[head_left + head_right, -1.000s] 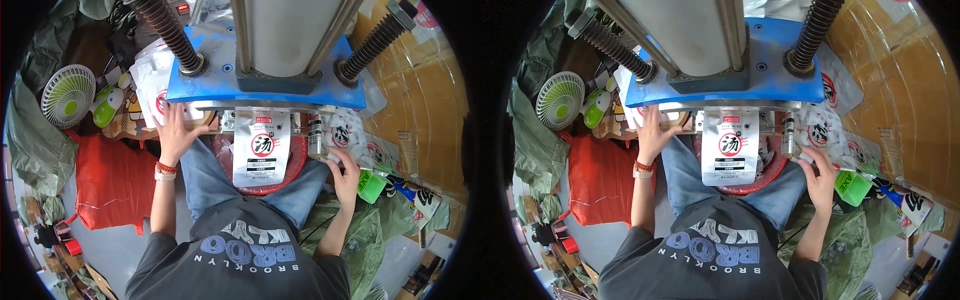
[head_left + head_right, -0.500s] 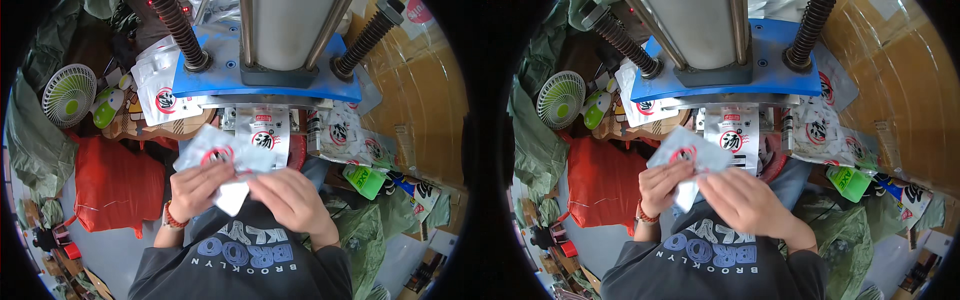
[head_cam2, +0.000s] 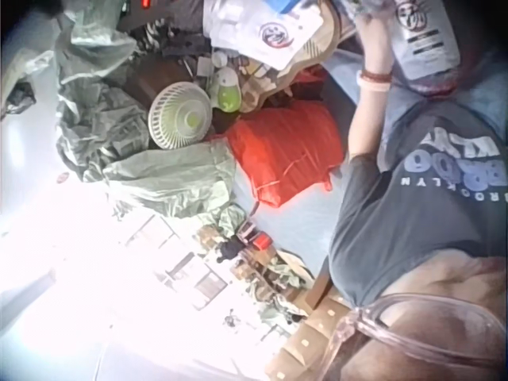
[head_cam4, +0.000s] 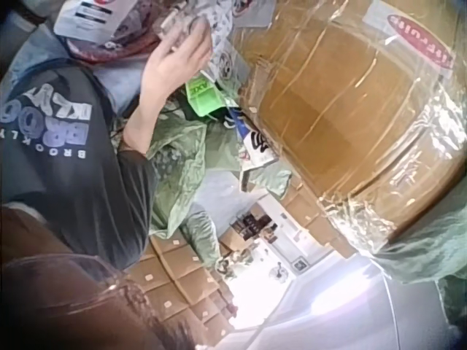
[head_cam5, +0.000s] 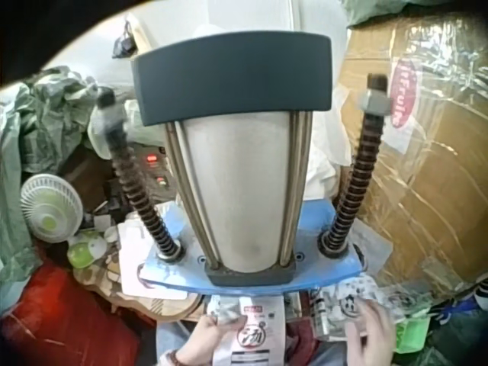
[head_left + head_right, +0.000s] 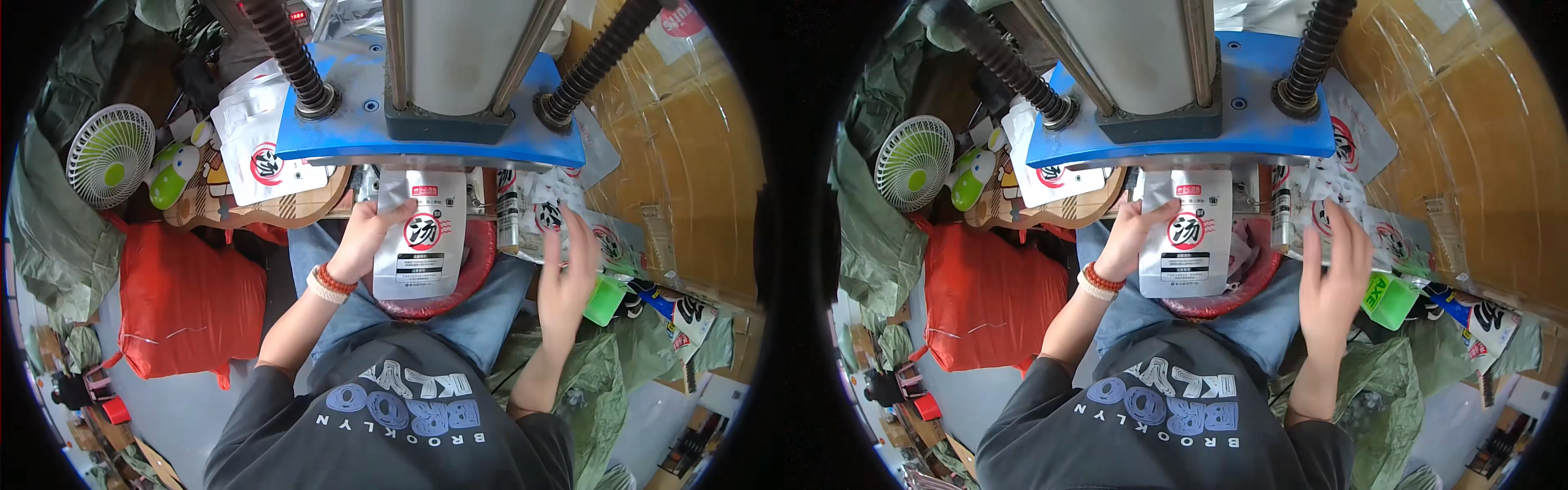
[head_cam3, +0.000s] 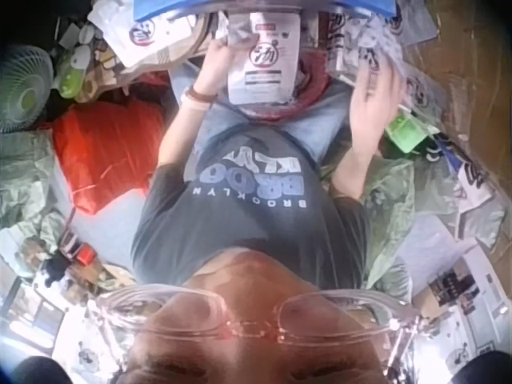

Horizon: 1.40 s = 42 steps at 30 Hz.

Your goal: The recorder is placing small plastic packets into a manual heat-sealing machine and operating the press to seal them.

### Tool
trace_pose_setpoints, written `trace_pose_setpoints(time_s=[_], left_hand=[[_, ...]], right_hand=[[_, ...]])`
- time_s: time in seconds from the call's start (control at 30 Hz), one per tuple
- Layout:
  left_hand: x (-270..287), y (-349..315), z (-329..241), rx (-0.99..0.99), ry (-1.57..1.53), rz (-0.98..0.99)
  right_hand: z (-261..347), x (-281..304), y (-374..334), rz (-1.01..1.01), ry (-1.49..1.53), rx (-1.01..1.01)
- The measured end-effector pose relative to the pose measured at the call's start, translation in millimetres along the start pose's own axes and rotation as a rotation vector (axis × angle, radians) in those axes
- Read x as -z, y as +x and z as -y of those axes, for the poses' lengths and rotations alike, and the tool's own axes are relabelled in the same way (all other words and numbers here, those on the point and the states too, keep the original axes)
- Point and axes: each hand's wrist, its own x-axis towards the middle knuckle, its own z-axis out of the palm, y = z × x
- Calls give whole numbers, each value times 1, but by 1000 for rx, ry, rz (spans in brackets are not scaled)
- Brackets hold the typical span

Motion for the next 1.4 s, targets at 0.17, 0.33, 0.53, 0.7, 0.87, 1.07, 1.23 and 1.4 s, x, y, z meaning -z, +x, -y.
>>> trace_pose_setpoints(time_s=[0.17,0.33,0.53,0.7,0.87,1.07,1.23,1.4], left_hand=[[6,3,-20,106,114,-93],[86,-6,-59,-537,1983,-777],[121,-57,-22,-785,1859,-301],[61,-84,-35,-766,1334,-361],[8,-106,-59,-1018,1431,5],[-2,-99,-51,-746,1100,328],[-1,-28,-3,7,362,-28],[-2,1,0,18,6,2]], right_hand=[[-73,-49,-27,220,-13,47],[-107,-51,-31,383,519,-188],[-36,-11,-18,95,970,-273],[35,-18,-21,79,637,504],[58,-17,-26,298,575,743],[44,-10,-31,243,750,588],[13,-26,-12,-1,301,220],[-32,-30,21,-61,115,86]])
